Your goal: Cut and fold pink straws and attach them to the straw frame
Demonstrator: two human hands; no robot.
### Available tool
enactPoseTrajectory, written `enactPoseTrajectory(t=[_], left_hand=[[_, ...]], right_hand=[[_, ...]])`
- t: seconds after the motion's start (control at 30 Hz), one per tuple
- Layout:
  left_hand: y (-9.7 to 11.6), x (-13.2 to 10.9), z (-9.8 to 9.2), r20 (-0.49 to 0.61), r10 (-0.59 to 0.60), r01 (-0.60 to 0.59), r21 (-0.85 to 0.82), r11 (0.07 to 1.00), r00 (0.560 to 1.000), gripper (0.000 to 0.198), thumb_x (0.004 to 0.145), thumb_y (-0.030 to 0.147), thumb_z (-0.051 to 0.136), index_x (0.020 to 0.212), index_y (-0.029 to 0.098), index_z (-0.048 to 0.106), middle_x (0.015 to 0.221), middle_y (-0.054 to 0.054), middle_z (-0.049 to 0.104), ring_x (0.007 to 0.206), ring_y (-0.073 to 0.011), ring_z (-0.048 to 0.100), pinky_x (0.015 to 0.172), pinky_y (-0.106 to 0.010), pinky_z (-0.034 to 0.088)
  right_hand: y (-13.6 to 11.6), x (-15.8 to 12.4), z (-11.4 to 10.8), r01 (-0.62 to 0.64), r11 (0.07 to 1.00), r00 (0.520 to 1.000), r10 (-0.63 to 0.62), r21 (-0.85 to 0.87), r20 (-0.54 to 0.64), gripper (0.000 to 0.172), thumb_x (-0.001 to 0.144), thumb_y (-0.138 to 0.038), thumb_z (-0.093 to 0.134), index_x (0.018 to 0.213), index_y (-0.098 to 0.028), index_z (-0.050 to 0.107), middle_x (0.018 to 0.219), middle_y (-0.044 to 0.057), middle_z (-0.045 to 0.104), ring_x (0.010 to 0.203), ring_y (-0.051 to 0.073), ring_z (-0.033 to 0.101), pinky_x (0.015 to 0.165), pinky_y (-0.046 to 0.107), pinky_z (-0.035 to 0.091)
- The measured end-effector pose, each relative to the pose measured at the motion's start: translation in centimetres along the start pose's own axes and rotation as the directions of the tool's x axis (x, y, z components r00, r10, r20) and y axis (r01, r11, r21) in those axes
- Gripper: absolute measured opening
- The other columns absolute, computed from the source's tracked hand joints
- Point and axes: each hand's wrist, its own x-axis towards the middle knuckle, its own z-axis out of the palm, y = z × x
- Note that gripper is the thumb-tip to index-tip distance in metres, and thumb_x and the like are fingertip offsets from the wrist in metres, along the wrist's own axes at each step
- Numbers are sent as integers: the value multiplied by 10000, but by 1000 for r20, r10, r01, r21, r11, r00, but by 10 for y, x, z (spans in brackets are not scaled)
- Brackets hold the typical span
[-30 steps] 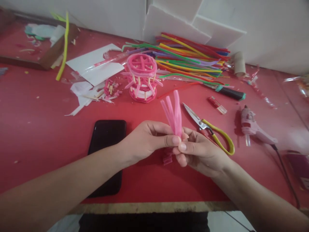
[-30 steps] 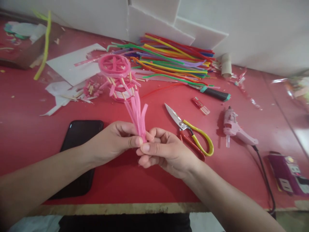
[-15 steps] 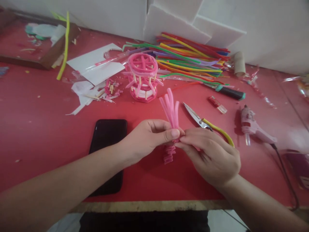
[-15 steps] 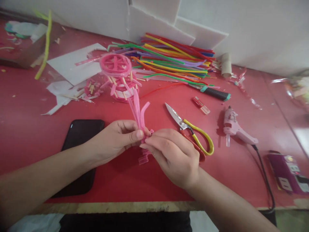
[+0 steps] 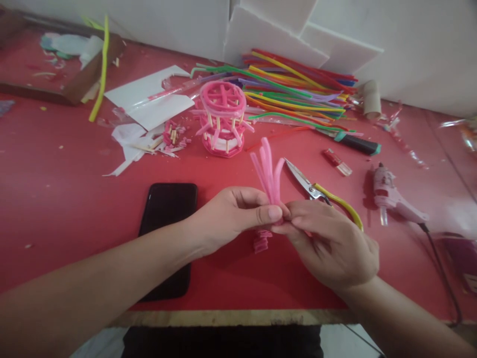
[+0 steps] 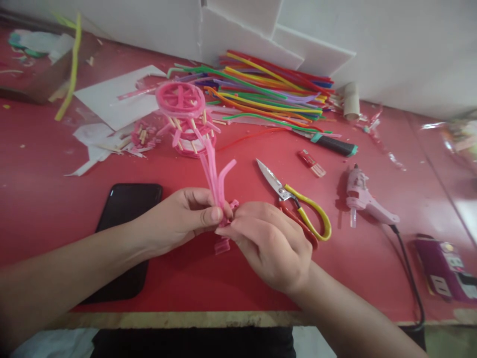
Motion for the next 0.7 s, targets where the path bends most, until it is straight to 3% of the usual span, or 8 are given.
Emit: enactPoseTrajectory(t=[0.23,0.53,0.7], left_hand=[[1,1,0,18,3,-1,-117,993,1000,228,662,326,881,759,149,774,815,-17,779,752,-90,711,767,-200,565],[-1,2,-1,25,30,-29,-69,997,999,213,700,323,859,797,154,774,810,-12,775,773,-94,709,802,-223,556],[0,-1,-2,-2,50,-49,44,998,999,240,703,350,854,804,149,769,788,-18,769,758,-113,698,777,-248,542]], right_hand=[[2,-1,2,-29,999,1000,30,32,-10,39,919,-219,653,903,-225,617,786,29,741,760,163,741,695,284,651],[1,-2,1,-11,1000,1000,12,21,-25,76,905,-140,645,909,-208,614,793,39,728,765,155,730,687,275,635],[-1,-3,2,-17,1000,1000,17,6,-12,78,919,-136,613,914,-214,619,820,42,733,779,157,727,696,295,640]])
